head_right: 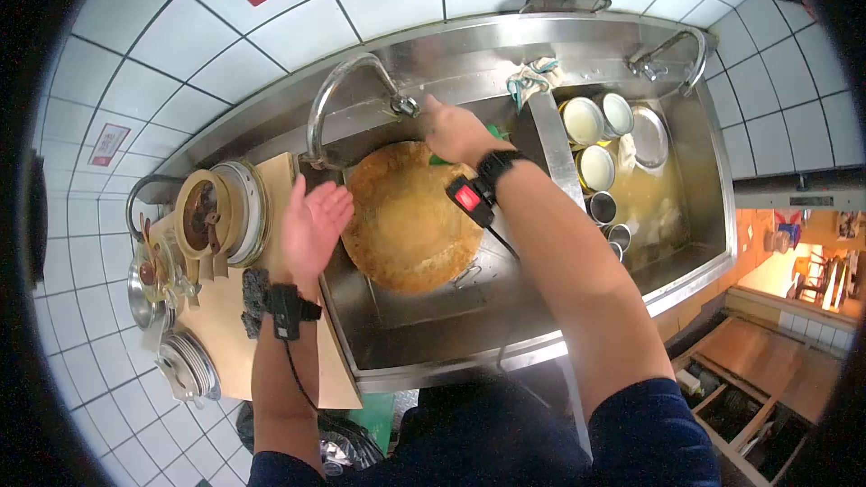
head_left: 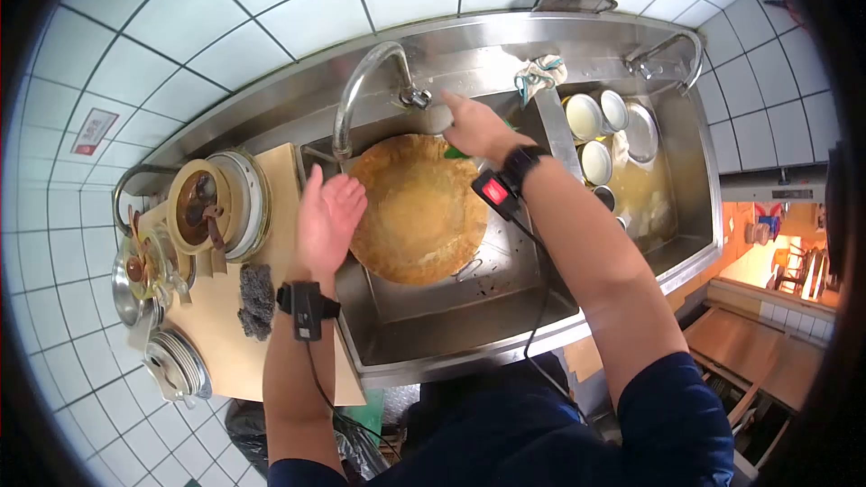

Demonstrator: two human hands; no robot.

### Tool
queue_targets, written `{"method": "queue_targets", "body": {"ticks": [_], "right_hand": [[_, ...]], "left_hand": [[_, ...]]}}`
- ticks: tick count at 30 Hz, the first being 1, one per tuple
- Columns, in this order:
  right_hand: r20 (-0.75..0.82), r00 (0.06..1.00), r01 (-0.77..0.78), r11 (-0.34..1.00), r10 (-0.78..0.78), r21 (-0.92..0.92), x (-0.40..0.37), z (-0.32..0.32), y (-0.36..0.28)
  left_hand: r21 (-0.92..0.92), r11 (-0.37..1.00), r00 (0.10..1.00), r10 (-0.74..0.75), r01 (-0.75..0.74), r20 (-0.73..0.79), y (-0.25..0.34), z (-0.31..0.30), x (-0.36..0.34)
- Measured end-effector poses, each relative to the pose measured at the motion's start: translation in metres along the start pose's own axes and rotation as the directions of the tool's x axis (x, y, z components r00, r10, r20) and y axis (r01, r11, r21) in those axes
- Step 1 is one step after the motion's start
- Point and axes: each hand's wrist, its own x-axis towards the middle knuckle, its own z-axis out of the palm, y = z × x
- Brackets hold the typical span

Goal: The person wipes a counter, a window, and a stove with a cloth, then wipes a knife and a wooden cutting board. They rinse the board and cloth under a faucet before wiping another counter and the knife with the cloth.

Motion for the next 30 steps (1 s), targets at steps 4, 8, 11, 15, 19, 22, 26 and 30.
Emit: {"method": "queue_targets", "body": {"ticks": [4, 8, 11, 15, 19, 22, 26, 30], "right_hand": [[0.053, 0.993, 0.107, 0.994, -0.106, -0.016, 0.008, 0.001, -0.008], [0.073, 0.992, 0.110, 0.990, -0.104, -0.089, -0.005, -0.001, -0.015], [0.136, 0.988, 0.096, 0.983, -0.075, -0.154, -0.007, -0.007, -0.018], [0.075, 0.989, 0.143, 0.967, -0.130, -0.211, -0.006, 0.003, -0.010], [0.156, 0.985, 0.122, 0.935, -0.073, -0.332, -0.009, -0.002, -0.019], [0.177, 0.983, 0.106, 0.928, -0.045, -0.356, -0.009, -0.002, -0.020], [0.178, 0.984, 0.059, 0.938, 0.003, -0.341, -0.009, -0.002, -0.020], [0.196, 0.980, 0.053, 0.931, 0.020, -0.361, -0.007, -0.004, -0.022]], "left_hand": [[-0.023, 0.999, 0.997, -0.031, 0.033, 0.070, 0.027, 0.018, 0.025], [0.020, 0.996, 0.997, -0.081, 0.082, -0.009, 0.033, 0.031, 0.039], [0.033, 0.993, 0.992, -0.117, 0.116, 0.050, 0.031, 0.033, 0.050], [-0.026, 0.991, 0.991, -0.130, 0.131, 0.040, 0.028, 0.036, 0.052], [-0.030, 0.991, 0.990, -0.130, 0.131, 0.048, 0.029, 0.033, 0.055], [-0.028, 0.988, 0.987, -0.151, 0.153, 0.051, 0.031, 0.032, 0.055], [0.001, 0.981, 0.980, -0.192, 0.192, 0.044, 0.025, 0.025, 0.062], [0.053, 0.981, 0.979, -0.191, 0.187, 0.074, 0.018, 0.026, 0.060]]}}
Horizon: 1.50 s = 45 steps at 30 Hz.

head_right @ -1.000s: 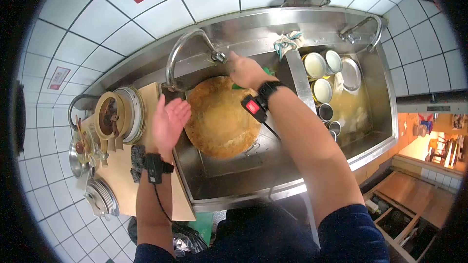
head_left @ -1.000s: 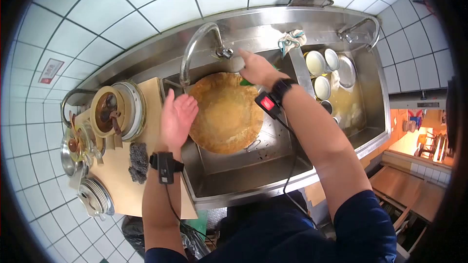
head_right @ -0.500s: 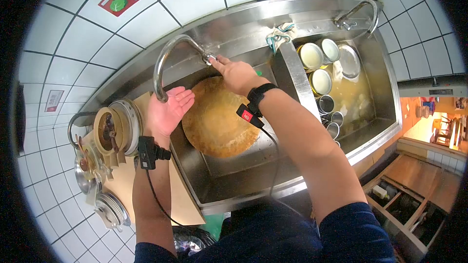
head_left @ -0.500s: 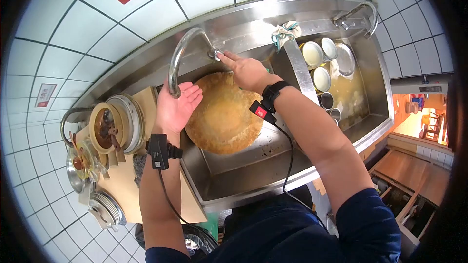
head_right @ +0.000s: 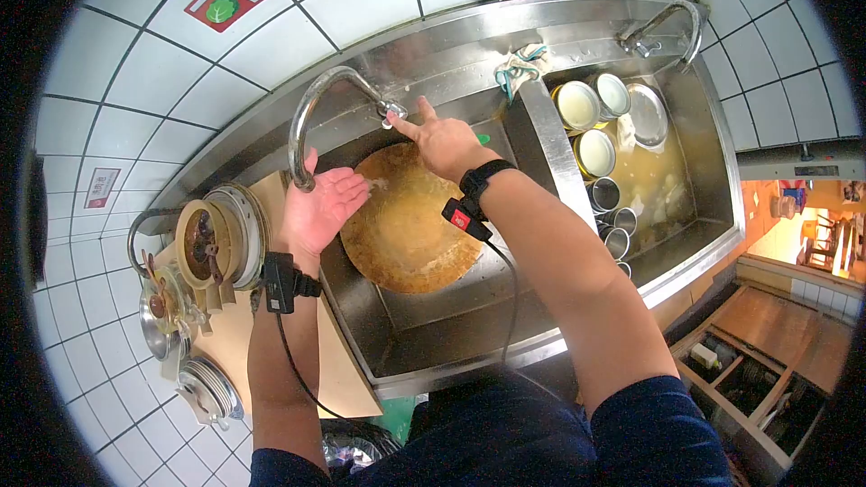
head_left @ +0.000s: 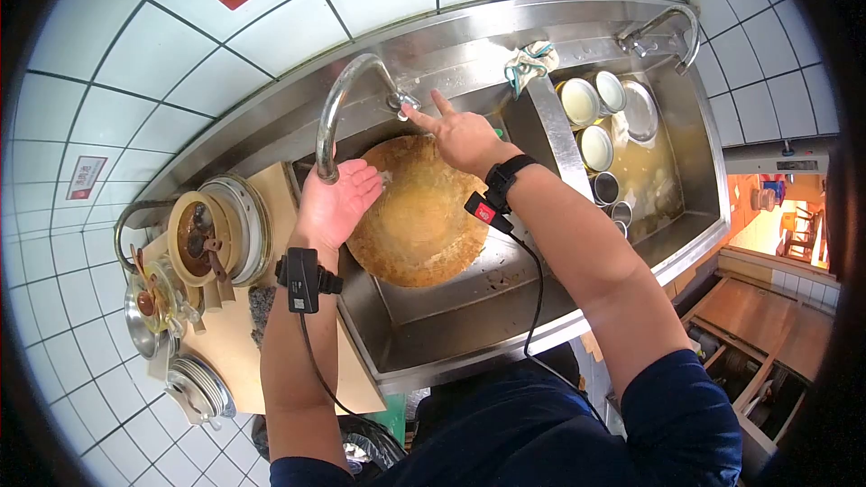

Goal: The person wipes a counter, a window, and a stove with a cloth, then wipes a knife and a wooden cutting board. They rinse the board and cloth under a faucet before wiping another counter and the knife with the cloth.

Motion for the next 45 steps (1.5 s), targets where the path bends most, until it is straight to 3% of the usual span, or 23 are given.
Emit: {"method": "queue_targets", "body": {"ticks": [6, 12, 14, 15, 16, 17, 18, 19, 21, 22, 23, 25, 26, 28, 29, 31, 33, 35, 36, 39, 42, 44, 45], "right_hand": [[0.039, 0.999, 0.002, 0.996, 0.001, -0.085, -0.002, -0.004, -0.006], [-0.056, 0.998, -0.034, 0.999, 0.033, -0.014, -0.011, -0.006, -0.019], [-0.282, 0.954, 0.002, 0.936, 0.104, 0.352, -0.017, 0.003, -0.040], [-0.283, 0.954, 0.008, 0.936, 0.098, 0.352, -0.016, 0.009, -0.051], [-0.313, 0.946, 0.116, 0.807, 0.089, 0.579, -0.012, 0.014, -0.063], [-0.344, 0.935, 0.224, 0.613, 0.084, 0.758, -0.009, 0.018, -0.072], [-0.138, 0.988, 0.115, 0.295, 0.061, 0.949, -0.008, 0.012, -0.082], [-0.147, 0.988, 0.131, 0.290, 0.035, 0.948, -0.004, 0.016, -0.091], [-0.034, 0.999, 0.022, -0.462, -0.019, 0.887, 0.005, 0.031, -0.104], [0.009, 0.999, -0.031, -0.504, -0.046, 0.863, 0.005, 0.036, -0.107], [0.024, 0.999, -0.041, -0.446, -0.044, 0.894, 0.008, 0.042, -0.108], [0.042, 0.997, -0.040, -0.038, 0.072, 0.998, 0.009, 0.052, -0.110], [0.044, 0.996, -0.042, -0.030, 0.072, 0.999, 0.011, 0.059, -0.110], [0.077, 0.947, -0.134, 0.166, 0.311, 0.977, 0.012, 0.065, -0.110], [0.075, 0.945, -0.137, 0.175, 0.319, 0.975, 0.009, 0.062, -0.111], [0.327, 0.921, -0.266, -0.274, 0.210, 0.924, -0.007, 0.037, -0.126], [0.285, 0.935, -0.232, -0.242, 0.213, 0.942, -0.003, 0.053, -0.125], [0.239, 0.968, -0.208, -0.279, 0.082, 0.937, -0.001, 0.066, -0.120], [0.240, 0.967, -0.208, -0.280, 0.085, 0.937, -0.001, 0.063, -0.118], [0.358, 0.915, -0.333, -0.154, 0.187, 0.930, -0.005, 0.059, -0.110], [0.311, 0.926, -0.323, 0.023, 0.212, 0.946, -0.004, 0.070, -0.108], [0.209, 0.922, -0.308, 0.289, 0.326, 0.907, -0.004, 0.075, -0.112], [0.209, 0.922, -0.308, 0.291, 0.325, 0.906, -0.005, 0.074, -0.116]], "left_hand": [[0.054, 0.998, 1.000, -0.018, 0.017, 0.023, -0.002, -0.002, 0.002], [0.049, 0.999, 0.999, -0.001, -0.001, 0.043, -0.005, -0.006, 0.003], [0.032, 0.999, 0.998, 0.013, -0.015, 0.054, -0.012, -0.009, 0.004], [0.048, 0.998, 0.999, 0.052, -0.052, -0.008, -0.018, -0.008, 0.004], [0.068, 0.994, 0.993, 0.096, -0.091, -0.069, -0.022, -0.011, 0.004], [0.173, 0.978, 0.992, 0.110, -0.119, 0.062, -0.029, -0.035, 0.014], [0.153, 0.981, 0.993, 0.119, -0.116, -0.014, -0.036, -0.033, 0.010], [0.131, 0.984, 0.987, 0.132, -0.119, -0.095, -0.045, -0.026, 0.005], [-0.055, 0.991, 0.992, 0.119, -0.120, -0.030, -0.050, -0.025, 0.001], [-0.121, 0.991, 0.998, 0.059, -0.056, 0.022, -0.051, -0.030, -0.006], [-0.245, 0.961, 0.990, 0.140, -0.129, 0.028, -0.055, -0.036, 0.001], [-0.263, 0.940, 0.973, 0.188, -0.218, -0.135, -0.054, -0.044, 0.005], [-0.271, 0.938, 0.974, 0.187, -0.217, -0.131, -0.056, -0.048, 0.006], [-0.129, 0.906, 0.908, 0.378, -0.402, -0.179, -0.049, -0.033, -0.010], [-0.138, 0.907, 0.912, 0.374, -0.398, -0.171, -0.047, -0.027, -0.013], [0.121, 0.908, 0.879, 0.418, -0.400, -0.228, -0.046, -0.020, -0.020], [0.174, 0.886, 0.854, 0.461, -0.430, -0.241, -0.046, -0.015, -0.025], [0.506, 0.736, 0.766, 0.609, -0.450, -0.205, -0.043, -0.017, -0.033], [0.506, 0.737, 0.768, 0.607, -0.449, -0.203, -0.039, -0.019, -0.036], [0.574, 0.673, 0.697, 0.679, -0.467, -0.230, -0.029, -0.021, -0.046], [0.432, 0.717, 0.727, 0.662, -0.547, -0.179, -0.023, -0.019, -0.049], [0.180, 0.810, 0.794, 0.584, -0.558, -0.167, -0.026, -0.018, -0.044], [0.178, 0.809, 0.793, 0.585, -0.560, -0.168, -0.026, -0.017, -0.042]]}}
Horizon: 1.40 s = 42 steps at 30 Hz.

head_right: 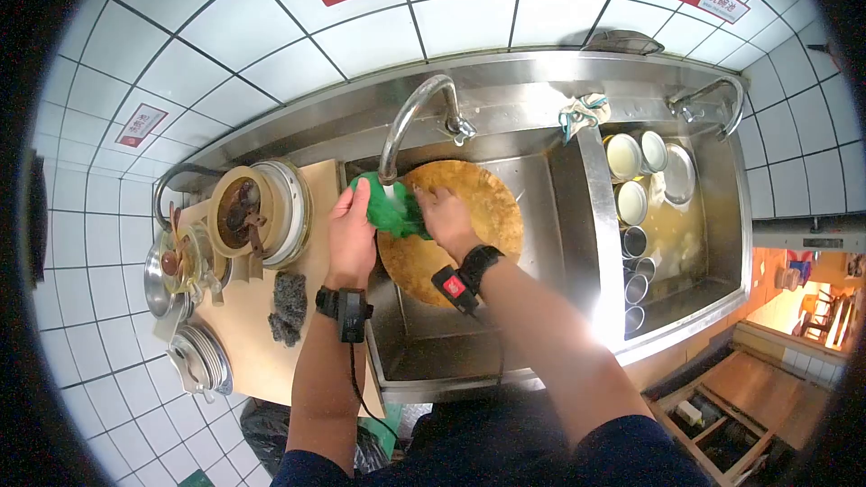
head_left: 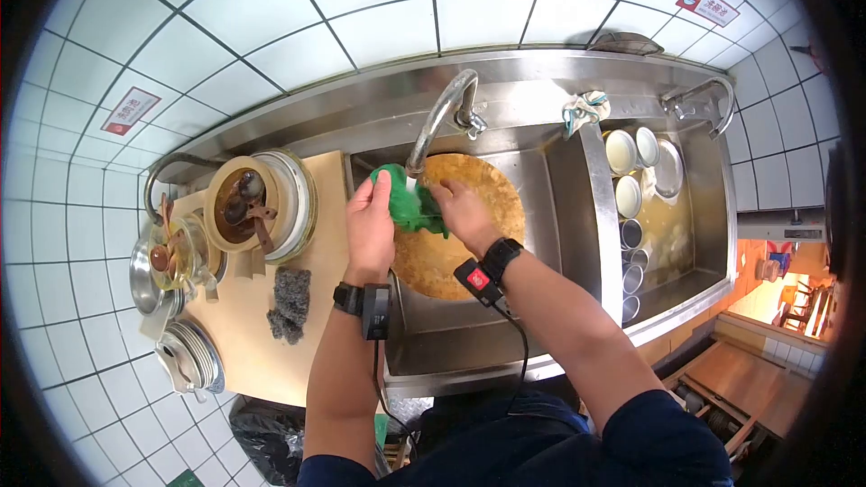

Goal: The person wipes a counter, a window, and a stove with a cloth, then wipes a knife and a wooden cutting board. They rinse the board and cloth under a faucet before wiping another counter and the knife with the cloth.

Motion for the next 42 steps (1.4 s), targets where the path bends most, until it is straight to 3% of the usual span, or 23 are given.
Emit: {"method": "queue_targets", "body": {"ticks": [1, 2, 3, 4, 6, 7, 9, 13, 15, 17, 20, 22, 23, 26, 27, 29, 32, 34, 36, 37, 39, 42], "right_hand": [[-0.127, 0.956, 0.250, 0.960, -0.266, -0.128, -0.003, 0.004, -0.001], [-0.211, 0.827, 0.459, 0.843, -0.521, -0.281, -0.006, 0.007, -0.002], [-0.103, 0.912, 0.404, 0.913, -0.397, 0.058, -0.009, 0.007, -0.008], [-0.104, 0.912, 0.405, 0.913, -0.398, 0.056, -0.009, 0.012, -0.008], [-0.170, 0.832, 0.545, 0.718, -0.528, 0.433, -0.013, 0.021, -0.010], [-0.172, 0.831, 0.546, 0.718, -0.528, 0.432, -0.013, 0.017, -0.012], [-0.076, 0.739, 0.670, 0.742, -0.670, -0.018, -0.013, 0.005, -0.018], [0.005, 0.852, 0.523, 0.848, -0.524, -0.085, -0.007, -0.011, -0.029], [0.036, 0.905, 0.414, 0.896, -0.424, 0.158, -0.002, -0.014, -0.039], [0.059, 0.885, 0.447, 0.880, -0.461, 0.162, -0.011, -0.013, -0.048], [0.107, 0.842, 0.488, 0.830, -0.529, 0.268, -0.007, 0.000, -0.040], [0.082, 0.806, 0.590, 0.807, -0.586, -0.034, -0.005, -0.004, -0.036], [0.091, 0.876, 0.470, 0.881, -0.474, 0.058, 0.005, -0.004, -0.028], [0.160, 0.908, 0.349, 0.911, -0.386, 0.217, 0.020, -0.012, -0.018], [0.158, 0.909, 0.348, 0.912, -0.385, 0.219, 0.013, -0.012, -0.024], [0.161, 0.811, 0.516, 0.817, -0.563, 0.257, -0.007, -0.013, -0.044], [0.135, 0.844, 0.509, 0.855, -0.519, 0.099, 0.003, -0.011, -0.039], [0.121, 0.831, 0.524, 0.837, -0.543, 0.157, 0.012, -0.012, -0.035], [0.274, 0.909, 0.218, 0.919, -0.314, 0.329, 0.015, -0.023, -0.031], [0.274, 0.909, 0.217, 0.919, -0.313, 0.330, 0.017, -0.027, -0.030], [0.122, 0.986, 0.035, 0.853, -0.115, 0.521, 0.021, -0.034, -0.028], [0.029, 1.000, -0.017, 0.854, 0.002, 0.521, 0.042, -0.034, 0.003]], "left_hand": [[-0.040, 0.999, 0.998, -0.034, 0.036, 0.059, -0.001, 0.001, 0.000], [-0.078, 0.994, 0.991, -0.066, 0.076, 0.120, -0.002, 0.002, 0.000], [-0.080, 0.994, 0.991, -0.067, 0.076, 0.119, -0.001, 0.006, -0.001], [-0.135, 0.986, 0.988, -0.081, 0.098, 0.130, 0.001, 0.010, -0.001], [-0.189, 0.975, 0.985, -0.095, 0.121, 0.143, 0.008, 0.015, -0.001], [-0.195, 0.972, 0.983, -0.101, 0.131, 0.155, 0.013, 0.014, -0.002], [-0.201, 0.969, 0.980, -0.107, 0.140, 0.166, 0.018, 0.009, 0.002], [-0.136, 0.978, 0.971, -0.131, 0.160, 0.199, 0.020, -0.008, 0.011], [-0.147, 0.968, 0.960, -0.169, 0.205, 0.225, 0.019, -0.017, 0.015], [-0.201, 0.939, 0.929, -0.211, 0.280, 0.305, 0.014, -0.025, 0.015], [-0.195, 0.953, 0.932, -0.163, 0.234, 0.324, 0.013, -0.015, 0.009], [-0.202, 0.952, 0.923, -0.150, 0.232, 0.353, 0.007, -0.021, 0.013], [-0.209, 0.952, 0.917, -0.133, 0.224, 0.377, 0.004, -0.024, 0.015], [-0.235, 0.942, 0.915, -0.140, 0.241, 0.379, 0.017, -0.019, 0.008], [-0.233, 0.942, 0.914, -0.142, 0.243, 0.379, 0.020, -0.016, 0.006], [-0.263, 0.929, 0.908, -0.144, 0.261, 0.392, 0.023, -0.011, 0.006], [-0.245, 0.941, 0.903, -0.116, 0.233, 0.414, 0.021, -0.010, 0.007], [-0.262, 0.932, 0.909, -0.134, 0.251, 0.394, 0.021, -0.015, 0.008], [-0.281, 0.922, 0.916, -0.152, 0.267, 0.372, 0.024, -0.020, 0.007], [-0.309, 0.909, 0.913, -0.154, 0.281, 0.377, 0.027, -0.023, 0.007], [-0.337, 0.894, 0.911, -0.155, 0.294, 0.383, 0.033, -0.024, 0.003], [-0.339, 0.902, 0.921, -0.137, 0.268, 0.365, 0.039, -0.019, -0.002]]}}
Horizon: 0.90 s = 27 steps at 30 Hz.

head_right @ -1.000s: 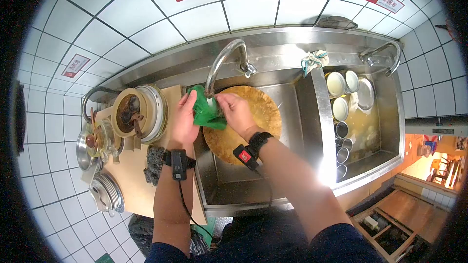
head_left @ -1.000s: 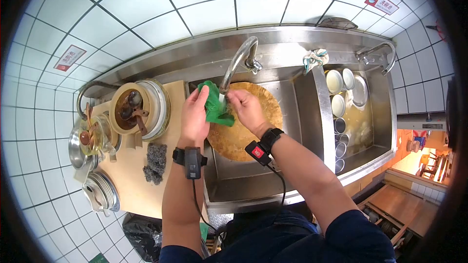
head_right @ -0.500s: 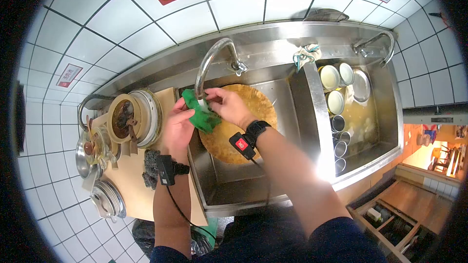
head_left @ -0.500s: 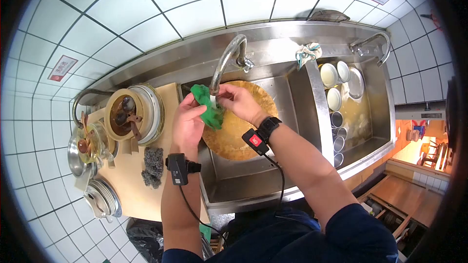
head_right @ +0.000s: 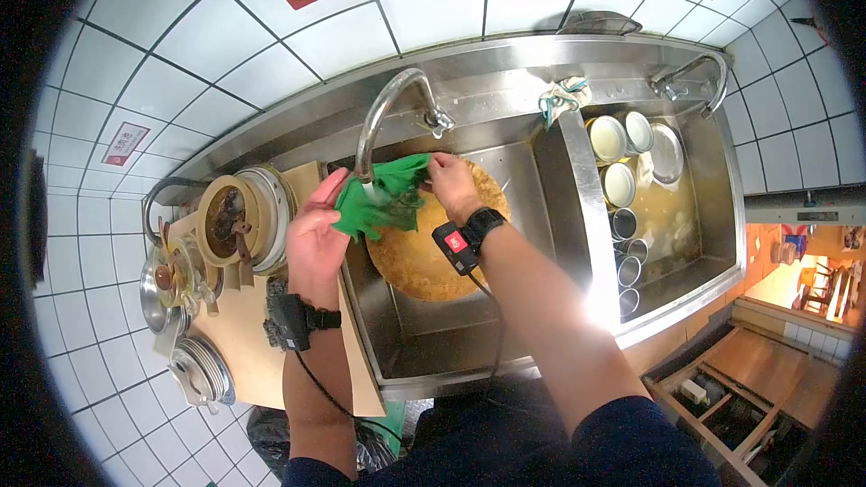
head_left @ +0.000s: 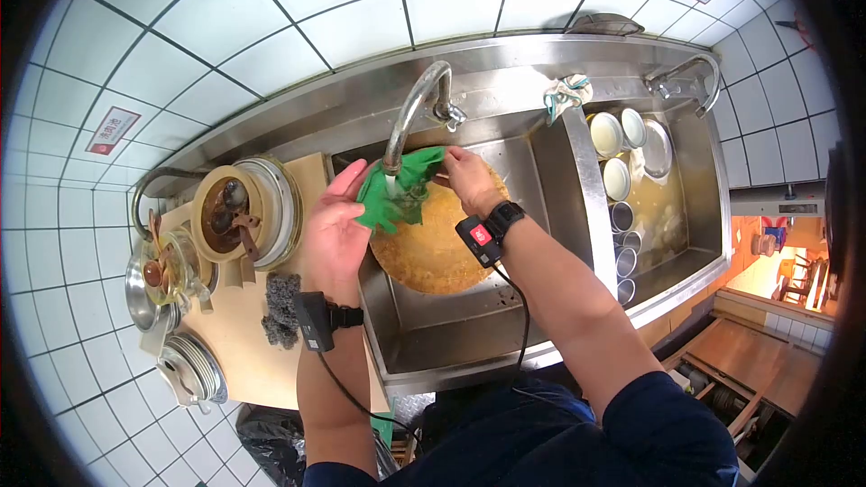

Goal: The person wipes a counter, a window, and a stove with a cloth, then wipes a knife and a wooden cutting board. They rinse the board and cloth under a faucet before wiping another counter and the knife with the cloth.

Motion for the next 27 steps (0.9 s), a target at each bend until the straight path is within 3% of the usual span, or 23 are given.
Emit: {"method": "queue_targets", "body": {"ticks": [1, 2, 4, 6, 8, 10, 12, 14, 15, 17, 18, 19, 20, 21, 22, 23, 24, 25, 26, 27], "right_hand": [[-0.120, 0.993, 0.005, 0.991, -0.021, -0.132, -0.001, 0.003, 0.007], [-0.121, 0.992, 0.005, 0.991, -0.021, -0.133, -0.001, 0.009, 0.014], [-0.086, 0.975, -0.221, 0.954, 0.207, -0.205, -0.009, 0.029, 0.022], [0.215, 0.962, -0.228, 0.925, 0.166, 0.303, -0.025, 0.051, 0.023], [0.334, 0.932, -0.281, 0.860, 0.140, 0.425, -0.036, 0.058, 0.015], [0.429, 0.893, -0.385, 0.724, 0.135, 0.572, -0.052, 0.067, 0.002], [0.345, 0.939, -0.168, 0.882, 0.006, 0.441, -0.041, 0.074, 0.021], [0.300, 0.940, 0.131, 0.984, -0.163, 0.124, -0.062, 0.084, -0.003], [0.317, 0.923, 0.269, 0.955, -0.220, -0.122, -0.065, 0.085, -0.003], [0.399, 0.850, 0.515, 0.703, -0.345, -0.490, -0.065, 0.088, 0.002], [0.389, 0.854, 0.511, 0.702, -0.346, -0.496, -0.062, 0.086, 0.007], [0.289, 0.801, 0.594, 0.636, -0.524, -0.493, -0.057, 0.082, 0.013], [0.186, 0.709, 0.664, 0.555, -0.680, -0.500, -0.053, 0.080, 0.019], [-0.017, 0.697, 0.628, 0.622, -0.717, -0.467, -0.050, 0.079, 0.023], [-0.017, 0.697, 0.627, 0.621, -0.717, -0.470, -0.044, 0.078, 0.022], [-0.148, 0.862, 0.472, 0.874, -0.485, -0.112, -0.035, 0.075, 0.020], [-0.164, 0.968, 0.230, 0.931, -0.190, 0.282, -0.028, 0.071, 0.016], [0.021, 1.000, -0.012, 0.818, 0.000, 0.575, -0.041, 0.068, -0.007], [0.020, 1.000, -0.012, 0.817, 0.000, 0.576, -0.041, 0.063, -0.008], [0.129, 0.991, -0.049, 0.845, -0.024, 0.533, -0.039, 0.060, -0.004]], "left_hand": [[-0.016, 1.000, 0.999, -0.005, 0.005, 0.033, -0.003, 0.004, 0.000], [-0.032, 0.999, 0.998, -0.009, 0.011, 0.068, -0.006, 0.006, 0.001], [-0.022, 0.999, 0.994, -0.039, 0.041, 0.104, -0.019, -0.003, 0.006], [-0.019, 0.997, 0.985, -0.075, 0.079, 0.157, -0.030, -0.005, 0.006], [0.092, 0.989, 0.993, 0.114, -0.112, -0.014, -0.036, -0.002, -0.003], [0.314, 0.928, 0.968, 0.237, -0.199, -0.087, -0.036, -0.023, -0.001], [0.261, 0.964, 0.901, 0.156, -0.050, -0.405, -0.042, -0.023, 0.000], [0.134, 0.982, 0.947, -0.083, 0.130, -0.311, -0.041, -0.018, 0.002], [-0.023, 0.996, 0.983, -0.083, 0.081, -0.162, -0.051, -0.039, 0.011], [-0.035, 0.997, 0.996, -0.069, 0.067, -0.061, -0.063, -0.065, 0.024], [-0.045, 0.998, 0.999, -0.045, 0.046, 0.022, -0.067, -0.074, 0.028], [-0.175, 0.980, 0.994, -0.105, 0.097, -0.037, -0.069, -0.076, 0.029], [-0.177, 0.979, 0.993, -0.110, 0.102, -0.033, -0.073, -0.078, 0.031], [-0.148, 0.989, 0.997, -0.021, 0.010, -0.074, -0.075, -0.072, 0.032], [-0.117, 0.990, 0.991, 0.070, -0.084, -0.113, -0.076, -0.058, 0.030], [0.049, 0.993, 0.986, 0.113, -0.108, -0.122, -0.074, -0.046, 0.023], [0.048, 0.993, 0.987, 0.109, -0.104, -0.120, -0.069, -0.023, 0.016], [-0.052, 0.998, 0.993, 0.021, -0.027, -0.116, -0.064, 0.000, 0.009], [-0.150, 0.988, 0.992, -0.063, 0.046, -0.107, -0.061, 0.011, 0.006], [0.273, 0.956, 0.990, 0.129, -0.107, -0.063, -0.077, -0.007, 0.005]]}}
